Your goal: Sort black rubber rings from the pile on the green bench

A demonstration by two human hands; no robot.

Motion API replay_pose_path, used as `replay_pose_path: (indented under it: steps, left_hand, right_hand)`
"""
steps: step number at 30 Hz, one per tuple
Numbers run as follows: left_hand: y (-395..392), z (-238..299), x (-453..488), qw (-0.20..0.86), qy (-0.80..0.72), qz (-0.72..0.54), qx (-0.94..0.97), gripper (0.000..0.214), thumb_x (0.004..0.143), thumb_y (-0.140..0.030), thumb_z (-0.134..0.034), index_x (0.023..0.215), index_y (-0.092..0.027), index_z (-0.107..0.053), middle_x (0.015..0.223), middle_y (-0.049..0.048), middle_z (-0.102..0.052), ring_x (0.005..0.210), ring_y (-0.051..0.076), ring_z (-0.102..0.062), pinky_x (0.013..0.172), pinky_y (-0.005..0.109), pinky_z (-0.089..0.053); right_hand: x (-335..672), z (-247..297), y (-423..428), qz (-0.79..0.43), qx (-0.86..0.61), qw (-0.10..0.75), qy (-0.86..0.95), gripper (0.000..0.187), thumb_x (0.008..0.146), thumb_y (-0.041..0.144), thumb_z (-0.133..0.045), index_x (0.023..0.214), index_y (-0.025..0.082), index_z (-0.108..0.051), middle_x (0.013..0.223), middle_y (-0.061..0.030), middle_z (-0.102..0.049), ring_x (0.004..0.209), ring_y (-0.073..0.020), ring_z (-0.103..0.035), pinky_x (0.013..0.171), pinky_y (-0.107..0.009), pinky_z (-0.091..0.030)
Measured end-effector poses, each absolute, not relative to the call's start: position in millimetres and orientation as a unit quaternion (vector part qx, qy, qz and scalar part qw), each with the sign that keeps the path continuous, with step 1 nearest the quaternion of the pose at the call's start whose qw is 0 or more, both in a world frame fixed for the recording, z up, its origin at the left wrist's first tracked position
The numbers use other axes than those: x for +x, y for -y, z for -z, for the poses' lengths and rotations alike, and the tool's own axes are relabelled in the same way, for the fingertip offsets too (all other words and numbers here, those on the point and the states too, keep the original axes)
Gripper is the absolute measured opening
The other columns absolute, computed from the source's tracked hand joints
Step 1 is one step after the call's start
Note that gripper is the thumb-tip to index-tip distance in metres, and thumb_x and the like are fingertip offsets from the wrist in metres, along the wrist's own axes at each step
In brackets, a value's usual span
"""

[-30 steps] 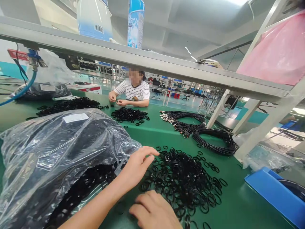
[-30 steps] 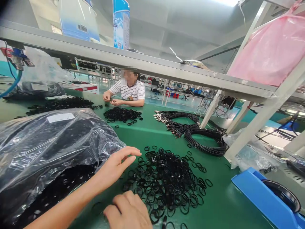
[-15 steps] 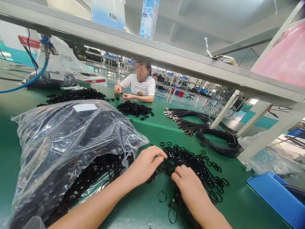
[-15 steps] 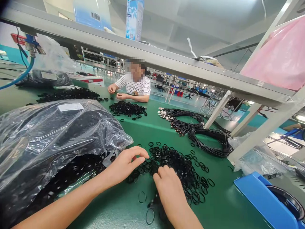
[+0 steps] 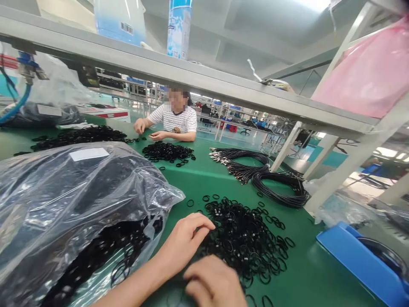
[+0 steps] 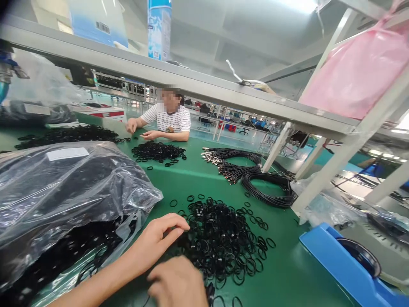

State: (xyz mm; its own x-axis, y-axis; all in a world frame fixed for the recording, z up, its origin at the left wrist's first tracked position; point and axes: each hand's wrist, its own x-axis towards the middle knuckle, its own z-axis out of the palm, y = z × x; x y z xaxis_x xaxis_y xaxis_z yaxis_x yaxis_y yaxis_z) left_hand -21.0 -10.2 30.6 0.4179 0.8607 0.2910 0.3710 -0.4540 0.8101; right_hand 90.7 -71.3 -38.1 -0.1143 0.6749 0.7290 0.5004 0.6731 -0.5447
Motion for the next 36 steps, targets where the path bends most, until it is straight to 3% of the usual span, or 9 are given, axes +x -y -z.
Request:
replay_pose_path:
  steps: [3,6,9,14,20,24,28,32,36]
  left_hand:
    - [17.6,-33.0,-12.5,0.38,-0.383,-0.353,0.764,0.022,0.093,-0.026,-0.045,0.093,-0.025,-0.068,0.092,-0.003,-0.07,0.086,0.015,-0.062,0.078,0.023,-0.044]
    - [23.6,-27.1,1.7,0.467,-0.359,-0.321,0.742,0.022,0.09,-0.037,-0.051,0.105,-0.028,-0.066,0.094,-0.0032,-0.07,0.084,0.015,-0.062,0.072,0.022,-0.045]
    - [22.7,-11.3,16.0,0.518,-0.353,-0.316,0.713,0.027,0.081,-0.033,-0.064,0.106,-0.023,-0.066,0.085,-0.0006,-0.068,0.075,0.016,-0.06,0.064,0.023,-0.046]
    - [13.3,6.9,25.5,0.594,-0.356,-0.331,0.641,0.026,0.079,-0.038,-0.062,0.088,-0.015,-0.069,0.061,-0.002,-0.061,0.054,0.013,-0.054,0.052,0.023,-0.045]
    - [10.4,8.6,21.5,0.677,-0.325,-0.394,0.53,0.037,0.073,-0.054,-0.067,0.078,-0.017,-0.061,0.064,-0.0003,-0.064,0.058,0.015,-0.06,0.045,0.022,-0.047]
    - [10.0,12.3,17.9,0.724,-0.294,-0.402,0.478,0.036,0.069,-0.05,-0.074,0.077,-0.018,-0.061,0.076,0.0018,-0.065,0.068,0.018,-0.064,0.044,0.022,-0.052]
    - [13.6,15.7,19.2,0.73,-0.289,-0.374,0.494,0.041,0.068,-0.047,-0.076,0.094,-0.018,-0.064,0.073,0.0016,-0.066,0.063,0.016,-0.063,0.04,0.019,-0.049]
    - [12.9,17.8,18.1,0.692,-0.328,-0.352,0.538,0.039,0.071,-0.051,-0.071,0.082,-0.013,-0.067,0.054,0.0001,-0.066,0.041,0.008,-0.054,0.041,0.017,-0.042]
    - [8.9,17.1,16.4,0.688,-0.338,-0.363,0.53,0.046,0.066,-0.057,-0.071,0.081,-0.014,-0.068,0.051,-0.0019,-0.064,0.036,0.006,-0.049,0.038,0.016,-0.038]
  right_hand:
    - [149.1,5.8,59.7,-0.34,-0.535,0.462,0.62,0.022,0.078,0.015,-0.054,0.093,0.022,-0.069,0.089,-0.0026,-0.072,0.078,-0.0179,-0.067,0.069,-0.025,-0.05]
    - [177.3,-4.5,60.1,-0.431,-0.541,0.49,0.531,0.018,0.075,0.018,-0.059,0.091,0.016,-0.067,0.088,-0.0067,-0.072,0.077,-0.0208,-0.067,0.069,-0.029,-0.053]
    - [176.9,4.2,60.2,-0.435,-0.551,0.529,0.476,0.014,0.069,0.021,-0.066,0.082,0.015,-0.067,0.076,-0.0061,-0.072,0.065,-0.0197,-0.065,0.06,-0.029,-0.052]
    - [170.6,10.4,59.2,-0.431,-0.547,0.57,0.436,0.016,0.064,0.026,-0.074,0.074,0.014,-0.072,0.069,-0.0066,-0.072,0.06,-0.0178,-0.064,0.056,-0.026,-0.051]
    - [172.8,7.8,61.0,-0.448,-0.523,0.595,0.414,0.026,0.061,0.032,-0.079,0.078,0.014,-0.071,0.062,-0.0052,-0.071,0.055,-0.0171,-0.065,0.058,-0.026,-0.052]
    - [173.1,10.7,60.7,-0.44,-0.537,0.599,0.399,0.025,0.06,0.033,-0.08,0.074,0.015,-0.07,0.057,-0.0037,-0.07,0.052,-0.0171,-0.065,0.056,-0.025,-0.052]
    - [171.1,14.8,61.2,-0.407,-0.537,0.601,0.43,0.017,0.061,0.029,-0.076,0.071,0.017,-0.074,0.07,-0.0068,-0.074,0.061,-0.0199,-0.068,0.058,-0.026,-0.052]
    - [170.7,16.9,62.3,-0.363,-0.56,0.601,0.439,0.014,0.064,0.029,-0.073,0.072,0.018,-0.073,0.071,-0.0064,-0.074,0.064,-0.0202,-0.068,0.061,-0.025,-0.052]
    - [171.7,18.1,61.6,-0.369,-0.557,0.615,0.419,0.018,0.063,0.032,-0.073,0.072,0.017,-0.071,0.072,-0.0064,-0.073,0.064,-0.02,-0.068,0.061,-0.025,-0.053]
